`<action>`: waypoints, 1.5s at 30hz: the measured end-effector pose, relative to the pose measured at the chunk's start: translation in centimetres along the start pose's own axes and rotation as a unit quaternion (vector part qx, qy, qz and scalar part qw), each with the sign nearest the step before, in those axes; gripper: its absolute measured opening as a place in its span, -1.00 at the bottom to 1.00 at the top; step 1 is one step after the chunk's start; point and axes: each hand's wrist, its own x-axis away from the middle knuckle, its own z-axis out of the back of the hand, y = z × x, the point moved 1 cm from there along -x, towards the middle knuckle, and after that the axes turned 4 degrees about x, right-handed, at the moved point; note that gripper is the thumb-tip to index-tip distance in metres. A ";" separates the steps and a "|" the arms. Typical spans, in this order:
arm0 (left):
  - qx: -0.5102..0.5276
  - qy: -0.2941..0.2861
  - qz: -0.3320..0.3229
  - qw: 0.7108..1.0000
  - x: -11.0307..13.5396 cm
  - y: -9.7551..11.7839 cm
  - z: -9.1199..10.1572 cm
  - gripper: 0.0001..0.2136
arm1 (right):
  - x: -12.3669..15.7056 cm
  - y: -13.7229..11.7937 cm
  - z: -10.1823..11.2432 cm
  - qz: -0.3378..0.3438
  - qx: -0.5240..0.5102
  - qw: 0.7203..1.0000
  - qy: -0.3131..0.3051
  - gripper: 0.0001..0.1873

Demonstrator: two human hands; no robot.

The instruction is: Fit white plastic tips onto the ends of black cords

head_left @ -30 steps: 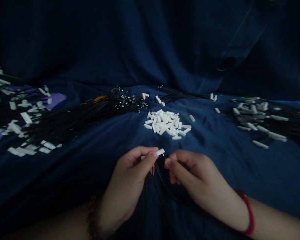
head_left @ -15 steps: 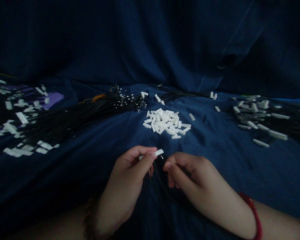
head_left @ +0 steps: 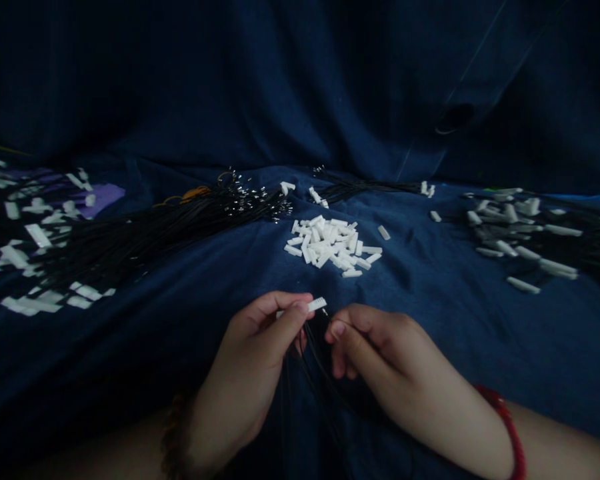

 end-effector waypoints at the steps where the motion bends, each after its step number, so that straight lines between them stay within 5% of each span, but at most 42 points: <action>1: 0.000 -0.001 0.000 1.000 0.0 0.0 0.0 -0.88 | 0.0 0.0 0.0 -0.001 0.005 1.000 0.004 -0.75; 26: -0.022 -0.010 -0.015 1.000 0.4 -0.3 0.2 -0.86 | -0.3 -0.3 -0.4 -0.028 0.062 0.996 0.056 -0.75; 37: -0.131 -0.028 -0.049 0.990 0.5 0.1 0.1 -0.86 | 0.0 0.0 -0.6 -0.002 0.077 0.994 0.074 -0.72; 42: -0.205 -0.043 -0.089 0.974 0.3 0.5 0.0 -0.83 | -0.5 0.2 0.3 0.013 0.208 0.976 0.058 -0.78; 45: -0.330 -0.084 -0.180 0.923 0.5 1.3 -0.3 -0.73 | -0.8 0.9 1.2 0.009 0.265 0.963 0.057 -0.82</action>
